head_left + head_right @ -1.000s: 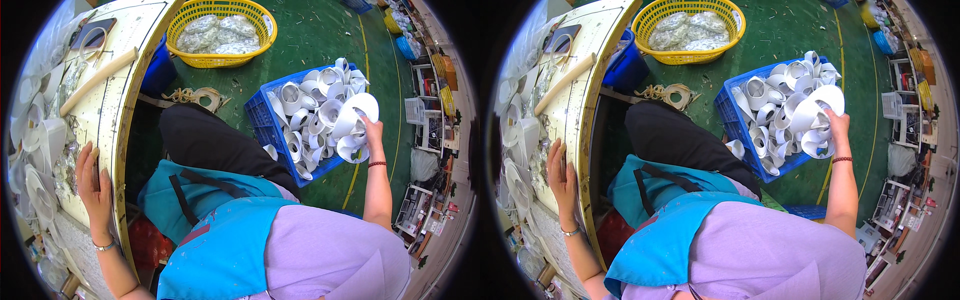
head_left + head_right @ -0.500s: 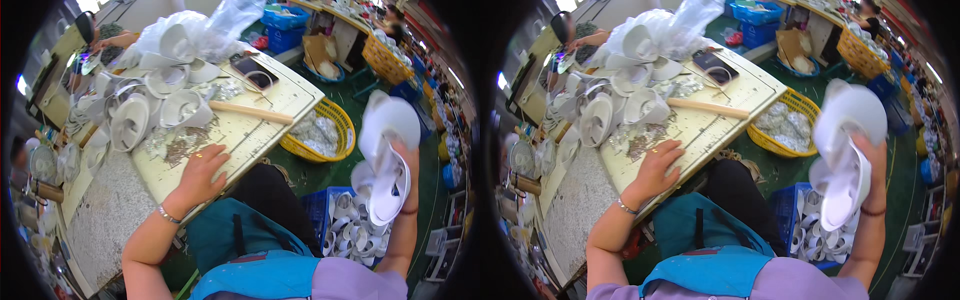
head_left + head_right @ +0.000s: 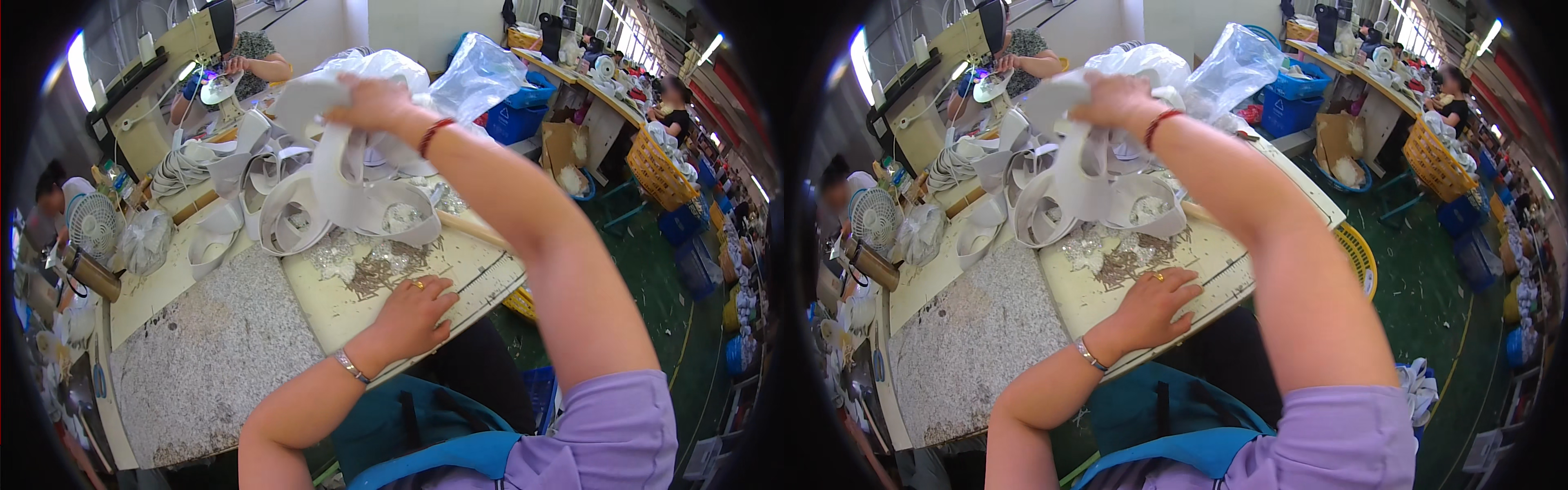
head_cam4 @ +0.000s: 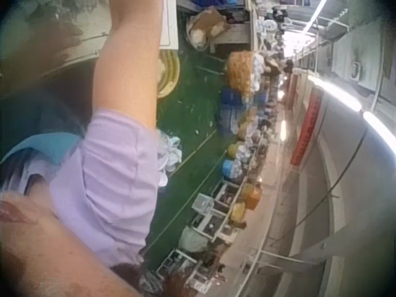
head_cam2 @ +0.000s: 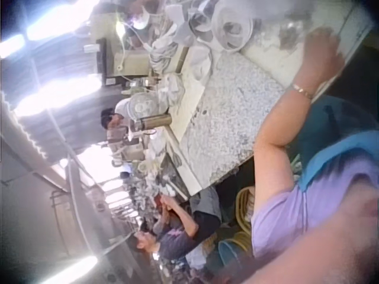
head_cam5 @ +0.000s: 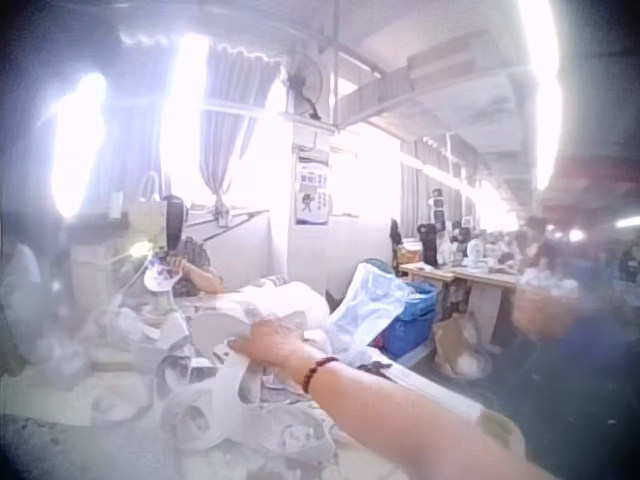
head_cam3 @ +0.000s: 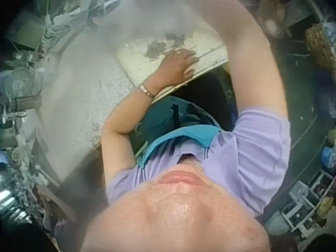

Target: The recorder is assembling small shoe components, applying adhesive, and using a hammer to secure parts at a factory workstation.

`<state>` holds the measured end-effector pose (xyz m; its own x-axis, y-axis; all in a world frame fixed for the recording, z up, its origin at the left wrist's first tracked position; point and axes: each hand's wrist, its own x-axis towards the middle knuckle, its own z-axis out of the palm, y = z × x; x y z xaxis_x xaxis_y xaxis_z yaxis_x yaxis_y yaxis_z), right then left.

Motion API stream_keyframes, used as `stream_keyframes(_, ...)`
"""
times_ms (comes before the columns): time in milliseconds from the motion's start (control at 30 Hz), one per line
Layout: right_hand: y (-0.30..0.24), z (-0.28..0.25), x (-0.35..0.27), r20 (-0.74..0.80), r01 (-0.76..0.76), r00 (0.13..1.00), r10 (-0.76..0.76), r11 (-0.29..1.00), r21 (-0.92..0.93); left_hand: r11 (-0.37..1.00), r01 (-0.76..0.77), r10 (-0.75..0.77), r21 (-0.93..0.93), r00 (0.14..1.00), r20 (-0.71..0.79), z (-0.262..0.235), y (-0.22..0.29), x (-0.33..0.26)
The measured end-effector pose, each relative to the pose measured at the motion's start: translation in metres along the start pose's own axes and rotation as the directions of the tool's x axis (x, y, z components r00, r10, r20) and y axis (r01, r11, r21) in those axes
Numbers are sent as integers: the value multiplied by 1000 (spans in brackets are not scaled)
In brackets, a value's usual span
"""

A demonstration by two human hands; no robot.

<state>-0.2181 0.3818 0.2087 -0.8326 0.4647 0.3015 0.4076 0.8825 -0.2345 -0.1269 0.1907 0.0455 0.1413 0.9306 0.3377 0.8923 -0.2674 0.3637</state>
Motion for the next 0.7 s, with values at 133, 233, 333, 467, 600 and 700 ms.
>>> stream_keyframes(133, -15, 72, 15, 98, -53, 993, 64, 993, -110, 1000, 2, -1, -11, 999, 45, -1, -3, -3)
stream_keyframes(233, -15, 58, 21, 168, 4, 986, 5, 999, -54, 1000, -9, 9, -11, 1000, 25, -3, -4, -2)
stream_keyframes(333, -10, 32, 22, 151, 114, 982, -114, 993, 13, 1000, -1, 1, -6, 1000, 23, -4, -3, -4)
stream_keyframes(467, 12, -1, 2, -46, 320, 947, -317, 943, 93, 997, 15, -16, -82, 1000, -7, -3, -3, -5)
stream_keyframes(600, 45, -25, -70, -269, 481, 847, -458, 877, 23, 997, 2, -5, -78, 999, -40, -5, -2, -13)
stream_keyframes(700, 100, -40, -172, -295, 432, 878, -376, 889, 154, 988, -23, 15, -154, 999, -52, 0, -6, -1)
